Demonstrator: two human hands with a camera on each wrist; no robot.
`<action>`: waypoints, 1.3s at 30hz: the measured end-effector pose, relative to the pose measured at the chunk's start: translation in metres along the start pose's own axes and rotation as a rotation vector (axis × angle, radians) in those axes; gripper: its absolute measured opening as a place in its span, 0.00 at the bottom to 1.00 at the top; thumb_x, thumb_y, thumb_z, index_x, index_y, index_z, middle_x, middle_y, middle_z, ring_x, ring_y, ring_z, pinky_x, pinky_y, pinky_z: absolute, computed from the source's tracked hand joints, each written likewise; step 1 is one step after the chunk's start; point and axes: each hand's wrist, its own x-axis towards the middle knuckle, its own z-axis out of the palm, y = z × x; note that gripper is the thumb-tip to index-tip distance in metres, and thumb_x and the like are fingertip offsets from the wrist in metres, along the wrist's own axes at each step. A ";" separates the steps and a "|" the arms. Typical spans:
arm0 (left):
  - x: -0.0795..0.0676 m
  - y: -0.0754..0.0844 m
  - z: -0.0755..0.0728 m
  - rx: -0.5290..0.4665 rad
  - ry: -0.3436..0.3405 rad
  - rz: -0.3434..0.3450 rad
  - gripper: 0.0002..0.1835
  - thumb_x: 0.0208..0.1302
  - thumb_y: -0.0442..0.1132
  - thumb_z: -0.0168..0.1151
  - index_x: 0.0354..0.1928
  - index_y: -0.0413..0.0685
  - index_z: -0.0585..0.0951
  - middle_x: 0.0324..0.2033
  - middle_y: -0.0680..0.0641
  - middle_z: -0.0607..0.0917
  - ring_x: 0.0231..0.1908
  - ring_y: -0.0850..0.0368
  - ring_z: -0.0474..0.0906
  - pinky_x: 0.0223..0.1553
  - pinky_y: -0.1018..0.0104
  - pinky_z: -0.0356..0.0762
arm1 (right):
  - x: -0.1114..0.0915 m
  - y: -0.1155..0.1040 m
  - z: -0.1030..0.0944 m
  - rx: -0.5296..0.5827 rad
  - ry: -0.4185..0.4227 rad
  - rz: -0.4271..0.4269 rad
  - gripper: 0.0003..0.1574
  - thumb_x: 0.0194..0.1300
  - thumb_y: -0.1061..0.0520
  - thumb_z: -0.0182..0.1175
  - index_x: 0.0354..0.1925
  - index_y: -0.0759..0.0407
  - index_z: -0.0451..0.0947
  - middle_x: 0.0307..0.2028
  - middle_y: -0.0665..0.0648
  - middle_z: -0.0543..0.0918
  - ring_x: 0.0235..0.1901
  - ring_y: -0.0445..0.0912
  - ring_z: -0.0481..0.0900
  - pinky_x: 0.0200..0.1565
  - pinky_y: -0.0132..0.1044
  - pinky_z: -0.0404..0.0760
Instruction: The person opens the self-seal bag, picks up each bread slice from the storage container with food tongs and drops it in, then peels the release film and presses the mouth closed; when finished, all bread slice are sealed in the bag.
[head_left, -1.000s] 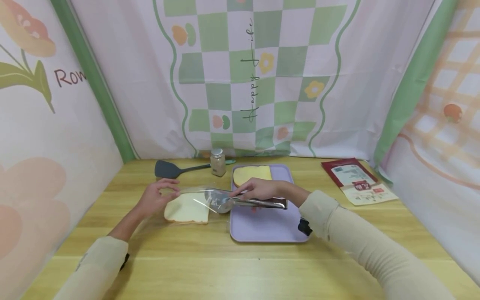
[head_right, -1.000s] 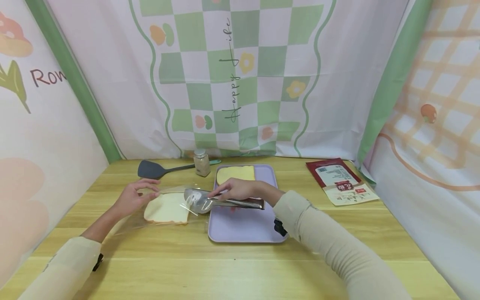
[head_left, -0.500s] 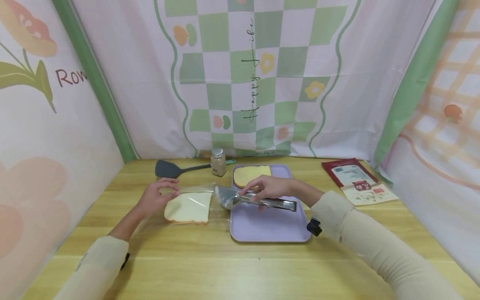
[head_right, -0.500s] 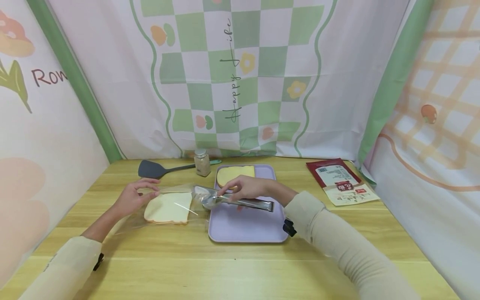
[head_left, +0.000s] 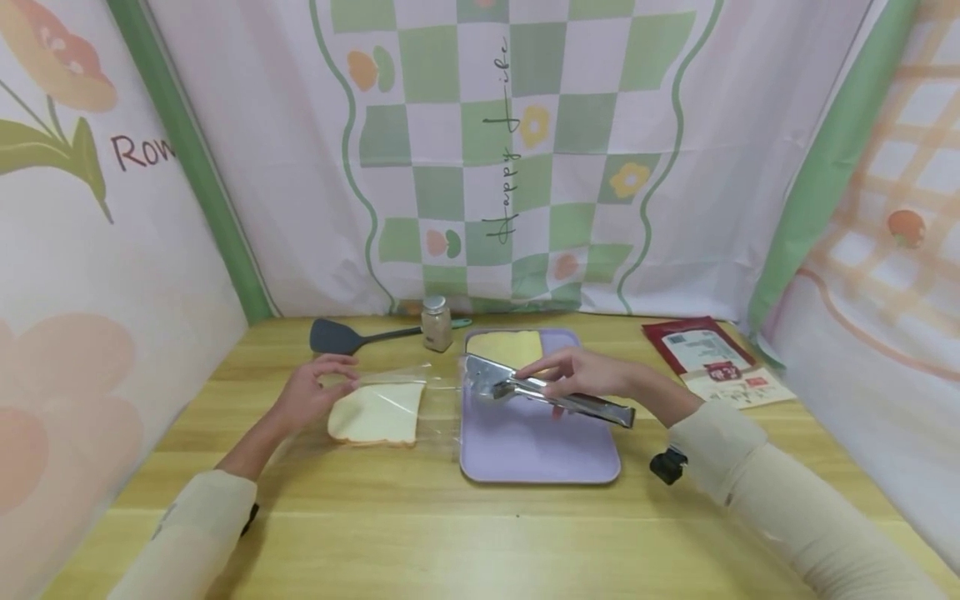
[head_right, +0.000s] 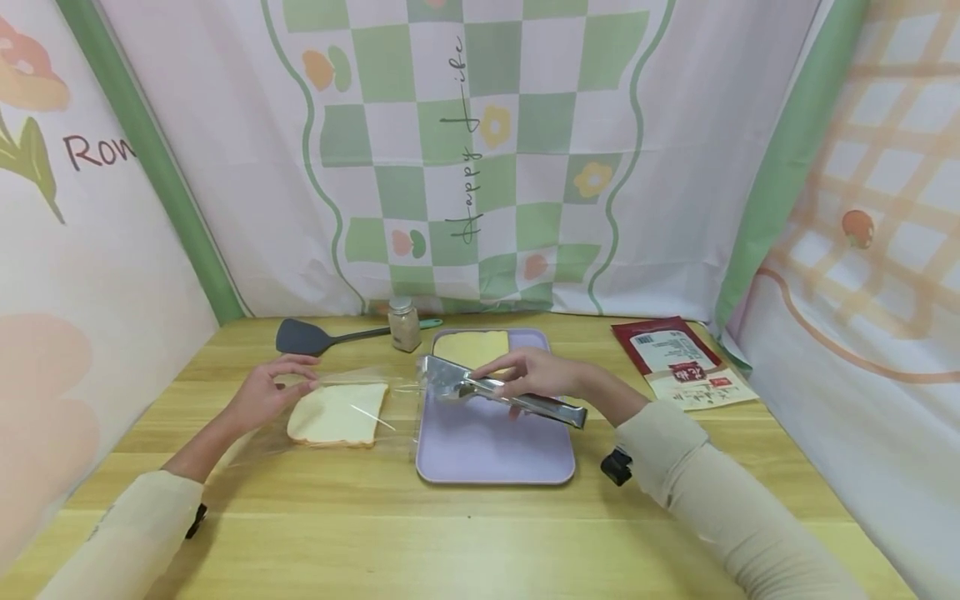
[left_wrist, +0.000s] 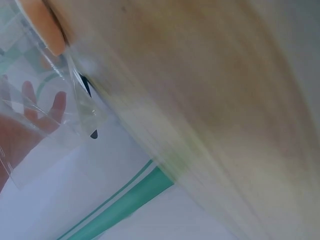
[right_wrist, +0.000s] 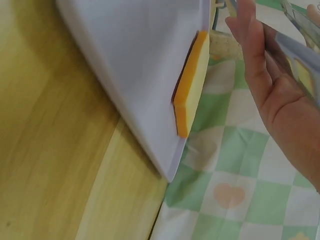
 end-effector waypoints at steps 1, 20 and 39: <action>0.000 0.000 0.000 0.000 0.002 0.001 0.08 0.59 0.31 0.71 0.40 0.37 0.86 0.53 0.37 0.83 0.57 0.36 0.74 0.38 0.65 0.78 | -0.003 0.001 -0.002 -0.004 0.009 -0.005 0.28 0.71 0.58 0.59 0.68 0.56 0.71 0.50 0.72 0.80 0.36 0.63 0.86 0.37 0.43 0.85; -0.001 -0.002 0.001 -0.028 -0.014 0.040 0.07 0.56 0.30 0.72 0.37 0.36 0.86 0.52 0.32 0.82 0.57 0.33 0.74 0.64 0.33 0.59 | -0.057 0.032 -0.028 0.075 0.171 0.082 0.29 0.72 0.57 0.59 0.67 0.67 0.69 0.50 0.78 0.78 0.33 0.62 0.86 0.35 0.51 0.86; 0.000 -0.003 0.003 -0.035 -0.025 0.047 0.05 0.57 0.30 0.72 0.35 0.38 0.86 0.51 0.33 0.83 0.57 0.33 0.75 0.64 0.33 0.59 | -0.076 0.052 -0.056 -0.043 0.283 0.140 0.29 0.75 0.51 0.56 0.68 0.61 0.69 0.48 0.76 0.78 0.36 0.66 0.85 0.32 0.57 0.84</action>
